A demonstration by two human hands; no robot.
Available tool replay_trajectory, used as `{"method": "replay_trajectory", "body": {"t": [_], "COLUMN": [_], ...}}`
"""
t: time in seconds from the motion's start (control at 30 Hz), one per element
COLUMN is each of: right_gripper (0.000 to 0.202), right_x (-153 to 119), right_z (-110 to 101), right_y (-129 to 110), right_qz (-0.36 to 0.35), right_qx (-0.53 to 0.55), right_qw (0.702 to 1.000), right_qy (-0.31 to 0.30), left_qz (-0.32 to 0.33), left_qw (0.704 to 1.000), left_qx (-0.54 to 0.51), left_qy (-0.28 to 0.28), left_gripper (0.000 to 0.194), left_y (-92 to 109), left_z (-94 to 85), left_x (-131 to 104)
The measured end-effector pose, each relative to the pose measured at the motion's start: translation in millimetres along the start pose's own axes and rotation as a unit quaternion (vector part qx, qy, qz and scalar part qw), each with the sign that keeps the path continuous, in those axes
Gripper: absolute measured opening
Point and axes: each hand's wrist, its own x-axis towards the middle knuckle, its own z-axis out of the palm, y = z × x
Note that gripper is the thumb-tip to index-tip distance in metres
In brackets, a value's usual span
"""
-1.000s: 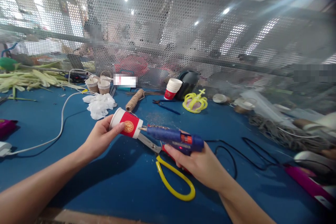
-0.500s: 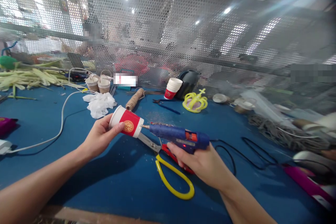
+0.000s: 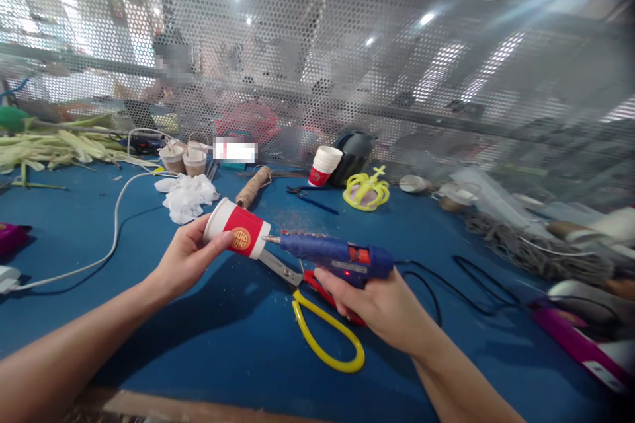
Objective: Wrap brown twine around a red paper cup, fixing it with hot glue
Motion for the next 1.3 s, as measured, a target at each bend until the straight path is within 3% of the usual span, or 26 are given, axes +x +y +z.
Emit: {"method": "replay_trajectory", "body": {"t": [0.27,0.47,0.7,1.03,1.3], "right_gripper": [0.029,0.03,0.039,0.022,0.042], "right_x": [0.1,-0.9,-0.7,-0.5,0.6], "right_z": [-2.1,-1.6,1.8,5.8,2.5], "right_y": [1.2,3.3,3.2,5.3,8.1], "right_qz": [0.007,-0.002,0.003,-0.023,-0.003], "right_qx": [-0.002,0.003,-0.011,0.013,-0.008], "right_qw": [1.0,1.0,1.0,0.999,1.0], "right_qy": [0.019,-0.014,0.027,-0.024,0.006], "left_qz": [0.007,0.011,0.01,-0.004,0.008], "left_qw": [1.0,1.0,1.0,0.999,0.998], "left_qx": [0.017,0.01,0.003,-0.049,-0.066], "left_qy": [0.01,0.007,0.001,-0.004,-0.006], "left_gripper": [0.036,0.032,0.033,0.027,0.028], "left_y": [1.0,-0.8,-0.2,-6.0,-8.1], "left_z": [-0.2,-1.0,-0.3,-2.4,-2.6], "left_x": [-0.7,-0.2,-1.2,0.1,-1.4]}}
